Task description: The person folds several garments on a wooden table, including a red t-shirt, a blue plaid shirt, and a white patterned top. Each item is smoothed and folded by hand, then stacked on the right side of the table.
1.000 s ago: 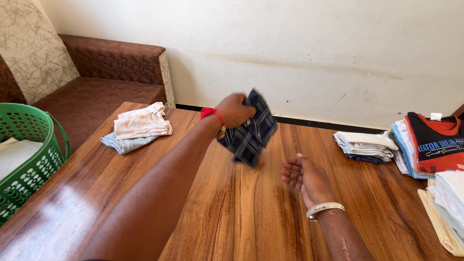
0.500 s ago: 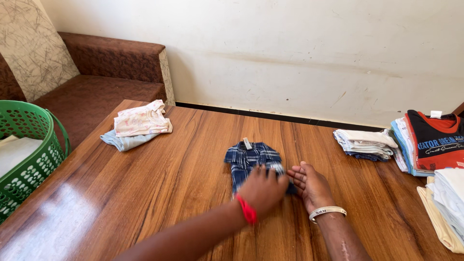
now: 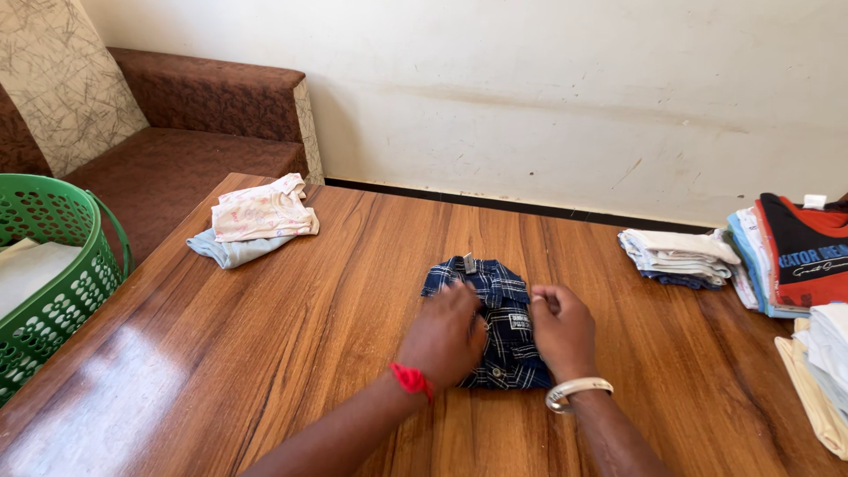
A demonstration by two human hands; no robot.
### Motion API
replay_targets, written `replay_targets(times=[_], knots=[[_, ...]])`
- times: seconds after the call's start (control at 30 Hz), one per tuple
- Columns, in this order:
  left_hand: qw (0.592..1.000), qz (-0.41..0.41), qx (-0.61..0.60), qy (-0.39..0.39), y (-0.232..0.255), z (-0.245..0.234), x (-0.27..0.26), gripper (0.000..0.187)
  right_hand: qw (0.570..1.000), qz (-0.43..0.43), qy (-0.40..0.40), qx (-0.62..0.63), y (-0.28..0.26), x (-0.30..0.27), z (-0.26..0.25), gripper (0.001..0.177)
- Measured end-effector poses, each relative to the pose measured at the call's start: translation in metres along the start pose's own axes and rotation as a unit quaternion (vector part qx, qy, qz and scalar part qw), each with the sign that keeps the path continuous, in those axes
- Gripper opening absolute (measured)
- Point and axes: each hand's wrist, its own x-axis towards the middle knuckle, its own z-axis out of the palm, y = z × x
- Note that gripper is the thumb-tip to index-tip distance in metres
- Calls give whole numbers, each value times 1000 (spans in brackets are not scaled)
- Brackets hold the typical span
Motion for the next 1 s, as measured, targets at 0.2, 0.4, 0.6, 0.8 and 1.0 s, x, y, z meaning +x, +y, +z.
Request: replay_targets(times=[0.2,0.4,0.6,0.8,1.0], knots=[[990,-56,126,-11,-37,39,18,60,973,-139,-99,-156,-19,2,30,50],[985,-89,119,-87,-46,39,9,85,920,-173,-188,-298,12,14,48,74],[973,-116,147,-132,-32,8,12,101,897,-156,-236,-338,-2,15,34,91],[962,-179,129,-162,-22,-13,16,108,915,-101,-258,-293,-28,23,20,93],[988,-137,40,51,-40,0,39,45,953,-165,-173,-186,-45,39,33,45]])
